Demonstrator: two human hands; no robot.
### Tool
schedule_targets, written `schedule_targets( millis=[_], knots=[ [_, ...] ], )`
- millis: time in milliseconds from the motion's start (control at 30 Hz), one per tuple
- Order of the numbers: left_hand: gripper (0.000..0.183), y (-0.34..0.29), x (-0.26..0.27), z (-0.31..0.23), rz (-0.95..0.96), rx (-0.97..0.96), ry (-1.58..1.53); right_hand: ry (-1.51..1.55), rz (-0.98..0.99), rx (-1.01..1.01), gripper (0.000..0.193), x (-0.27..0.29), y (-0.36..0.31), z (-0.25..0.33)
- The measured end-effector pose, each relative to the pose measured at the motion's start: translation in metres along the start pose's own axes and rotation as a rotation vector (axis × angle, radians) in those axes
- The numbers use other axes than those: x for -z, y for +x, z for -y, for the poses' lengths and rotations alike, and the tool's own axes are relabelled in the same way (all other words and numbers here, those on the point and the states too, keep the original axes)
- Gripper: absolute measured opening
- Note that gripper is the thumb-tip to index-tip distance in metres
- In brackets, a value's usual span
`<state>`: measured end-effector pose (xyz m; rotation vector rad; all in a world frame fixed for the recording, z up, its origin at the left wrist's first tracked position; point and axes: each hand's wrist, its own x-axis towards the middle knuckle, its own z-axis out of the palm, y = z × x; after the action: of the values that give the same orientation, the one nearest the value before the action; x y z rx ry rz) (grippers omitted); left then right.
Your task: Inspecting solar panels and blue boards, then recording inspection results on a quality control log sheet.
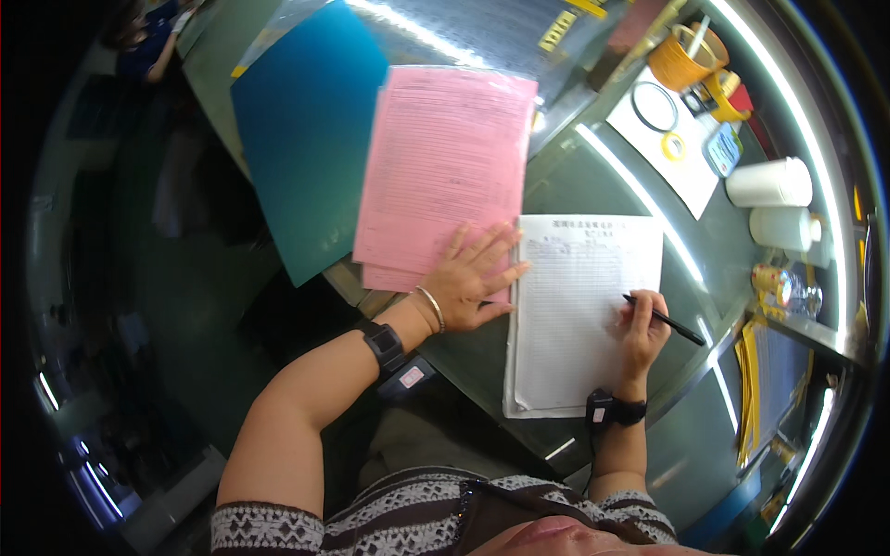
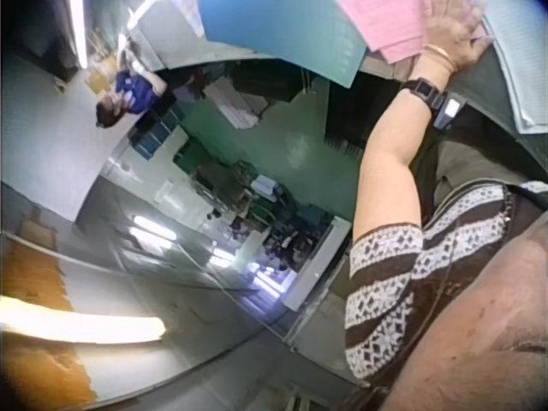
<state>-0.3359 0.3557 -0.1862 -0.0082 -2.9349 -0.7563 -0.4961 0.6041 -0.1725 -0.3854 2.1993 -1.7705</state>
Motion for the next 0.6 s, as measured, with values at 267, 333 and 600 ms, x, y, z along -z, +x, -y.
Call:
schedule_targets(
  millis=[267, 333, 600],
  knots=[
    [0.054, -0.001, 0.008, -0.002, 0.026, 0.007, 0.076, 0.060, -0.072, 0.073, 0.007, -0.010, 0.004, -0.006],
    [0.055, 0.003, 0.005, -0.004, 0.017, 0.008, 0.073, 0.006, 0.004, 0.118, 0.006, -0.005, 0.004, -0.008],
    [0.056, 0.001, 0.004, -0.003, 0.028, 0.013, 0.077, -0.126, 0.071, 0.073, 0.009, 0.005, -0.007, -0.007]
  ],
)
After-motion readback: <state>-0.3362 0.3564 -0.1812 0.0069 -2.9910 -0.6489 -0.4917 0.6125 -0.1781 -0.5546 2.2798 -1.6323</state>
